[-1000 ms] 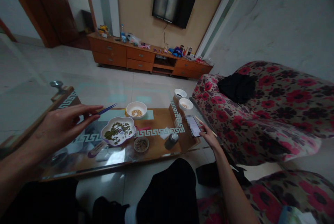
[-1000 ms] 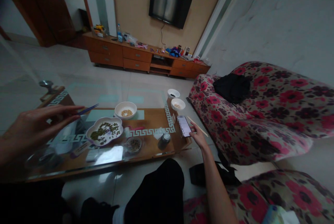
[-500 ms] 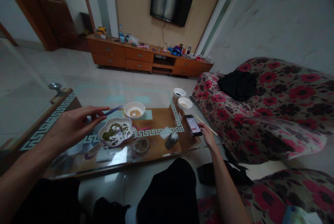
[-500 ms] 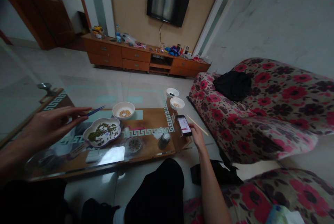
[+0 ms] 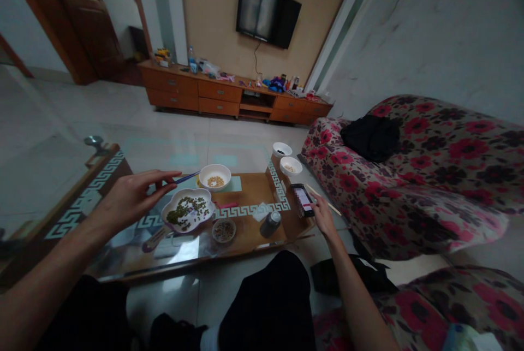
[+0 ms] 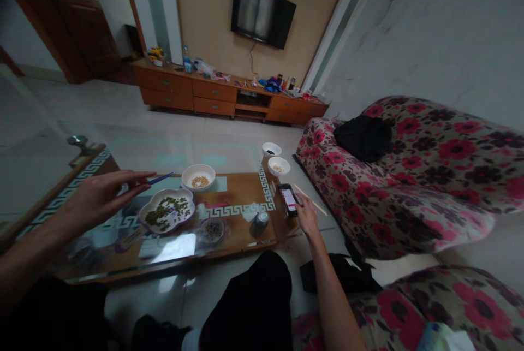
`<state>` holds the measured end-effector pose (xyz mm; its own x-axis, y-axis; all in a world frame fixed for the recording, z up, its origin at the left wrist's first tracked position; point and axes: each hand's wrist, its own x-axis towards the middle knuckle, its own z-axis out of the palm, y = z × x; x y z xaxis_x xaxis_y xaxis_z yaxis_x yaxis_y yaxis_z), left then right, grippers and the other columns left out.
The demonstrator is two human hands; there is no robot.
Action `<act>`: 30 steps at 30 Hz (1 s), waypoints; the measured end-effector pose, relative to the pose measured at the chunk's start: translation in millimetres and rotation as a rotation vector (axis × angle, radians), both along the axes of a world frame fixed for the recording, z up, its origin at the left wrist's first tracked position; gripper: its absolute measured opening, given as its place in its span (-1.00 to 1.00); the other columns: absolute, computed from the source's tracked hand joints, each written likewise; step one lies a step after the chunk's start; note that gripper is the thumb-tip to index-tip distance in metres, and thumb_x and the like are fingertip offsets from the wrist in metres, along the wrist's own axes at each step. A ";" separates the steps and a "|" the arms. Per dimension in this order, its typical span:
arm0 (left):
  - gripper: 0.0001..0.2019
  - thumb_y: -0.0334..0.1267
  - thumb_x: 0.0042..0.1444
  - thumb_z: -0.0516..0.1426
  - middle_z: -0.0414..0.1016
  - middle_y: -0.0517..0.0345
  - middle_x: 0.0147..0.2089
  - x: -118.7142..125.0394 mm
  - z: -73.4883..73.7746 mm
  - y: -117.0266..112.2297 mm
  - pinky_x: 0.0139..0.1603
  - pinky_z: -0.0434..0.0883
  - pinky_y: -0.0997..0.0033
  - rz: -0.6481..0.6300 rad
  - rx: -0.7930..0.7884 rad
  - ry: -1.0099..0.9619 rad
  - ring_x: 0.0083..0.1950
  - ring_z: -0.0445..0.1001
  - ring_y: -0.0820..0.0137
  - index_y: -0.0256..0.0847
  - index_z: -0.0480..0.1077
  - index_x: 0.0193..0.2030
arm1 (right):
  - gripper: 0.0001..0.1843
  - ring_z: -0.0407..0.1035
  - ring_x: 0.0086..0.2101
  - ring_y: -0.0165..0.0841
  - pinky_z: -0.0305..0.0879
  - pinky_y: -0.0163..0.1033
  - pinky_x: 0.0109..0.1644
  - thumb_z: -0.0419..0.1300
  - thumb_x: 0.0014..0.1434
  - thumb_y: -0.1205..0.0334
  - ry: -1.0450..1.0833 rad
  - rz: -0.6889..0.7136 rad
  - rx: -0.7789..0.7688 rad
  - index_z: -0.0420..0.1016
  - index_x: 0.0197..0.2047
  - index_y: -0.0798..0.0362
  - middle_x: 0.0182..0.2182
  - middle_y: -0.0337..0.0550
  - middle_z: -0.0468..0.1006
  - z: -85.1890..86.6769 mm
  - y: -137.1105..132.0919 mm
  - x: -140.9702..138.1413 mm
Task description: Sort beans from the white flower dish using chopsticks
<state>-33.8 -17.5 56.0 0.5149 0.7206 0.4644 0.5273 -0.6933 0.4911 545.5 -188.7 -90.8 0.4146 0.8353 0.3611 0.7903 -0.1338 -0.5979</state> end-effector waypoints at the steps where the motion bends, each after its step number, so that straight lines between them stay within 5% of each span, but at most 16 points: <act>1: -0.63 0.09 0.40 0.10 0.62 0.20 -0.06 -1.7 -0.8 1.7 -0.23 0.44 0.38 -0.006 0.007 -0.013 -0.36 0.43 0.42 0.01 0.56 0.15 | -0.34 0.45 0.01 -0.08 0.36 0.16 0.24 0.02 0.32 -0.16 -0.007 -0.025 0.069 0.48 0.30 0.05 0.15 0.12 0.48 2.2 0.1 -5.8; 5: -0.66 -0.05 0.44 0.05 0.56 0.07 -0.01 -11.0 -5.4 6.6 -0.08 0.47 0.30 0.075 0.042 -0.105 -0.10 0.54 0.29 -0.10 0.52 0.16 | -0.40 0.44 -0.02 -0.06 0.37 0.19 0.19 0.09 0.37 -0.08 -0.139 -0.017 0.289 0.40 0.34 0.07 0.15 0.16 0.47 20.1 11.9 -54.5; 10: -0.82 -0.26 0.39 0.10 0.57 0.12 -0.10 -27.5 -19.5 11.7 -0.01 0.45 0.23 0.135 0.049 -0.106 -0.14 0.53 0.29 -0.13 0.47 0.05 | -0.59 0.42 0.08 -0.05 0.27 0.19 0.27 0.14 0.39 0.15 -0.387 0.284 0.400 0.46 0.26 -0.03 0.09 0.04 0.56 68.3 60.5 -153.1; 15: -0.81 -0.24 0.42 0.09 0.59 0.12 -0.02 -41.9 -28.4 6.8 0.07 0.47 0.18 0.057 -0.050 -0.110 -0.02 0.56 0.25 -0.10 0.44 0.10 | -0.72 0.45 0.03 -0.10 -0.06 0.34 0.46 0.17 0.35 0.28 -0.562 0.591 0.347 0.60 0.07 -0.07 -0.06 -0.11 0.66 116.4 111.8 -223.6; 20: -0.84 -0.20 0.41 0.10 0.59 0.13 -0.06 -49.4 -27.5 -3.3 0.01 0.53 0.17 0.034 -0.118 -0.125 -0.06 0.58 0.24 -0.09 0.44 0.05 | -0.75 0.47 0.03 -0.11 -0.24 0.43 0.49 0.19 0.31 0.32 -0.565 0.741 0.267 0.63 -0.01 -0.08 -0.09 -0.13 0.68 122.0 119.7 -259.1; 26: -0.78 -0.12 0.43 0.08 0.60 0.14 -0.03 -44.7 -25.4 -10.7 0.03 0.58 0.14 0.060 -0.130 -0.023 -0.07 0.60 0.21 -0.09 0.46 0.06 | -0.71 0.50 -0.01 -0.12 -0.33 0.48 0.50 0.17 0.32 0.32 -0.535 0.779 0.132 0.63 0.01 -0.15 -0.10 -0.18 0.69 106.4 96.3 -264.1; 28: -0.75 -0.07 0.42 0.08 0.61 0.14 -0.04 -44.8 -24.7 -11.3 0.03 0.59 0.13 0.087 -0.110 -0.006 -0.07 0.60 0.20 -0.07 0.48 0.07 | -0.71 0.51 0.00 -0.09 -0.12 0.44 0.47 0.17 0.31 0.28 -0.499 0.706 0.054 0.65 0.01 -0.14 -0.09 -0.16 0.70 114.8 96.2 -232.9; 30: -0.72 0.02 0.39 0.11 0.62 0.17 -0.10 -48.7 -27.1 -7.2 -0.02 0.61 0.17 0.117 -0.077 0.000 -0.12 0.61 0.22 -0.03 0.52 0.04 | -0.67 0.55 -0.01 -0.08 0.22 0.26 0.35 0.13 0.34 0.23 -0.397 0.466 -0.020 0.65 0.06 -0.07 -0.05 -0.08 0.70 124.4 98.0 -180.0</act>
<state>-82.6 -24.7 28.9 0.4254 0.8090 0.4055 0.6025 -0.5876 0.5401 365.5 -90.8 33.6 -0.1590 0.9045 0.3957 0.9304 0.2714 -0.2465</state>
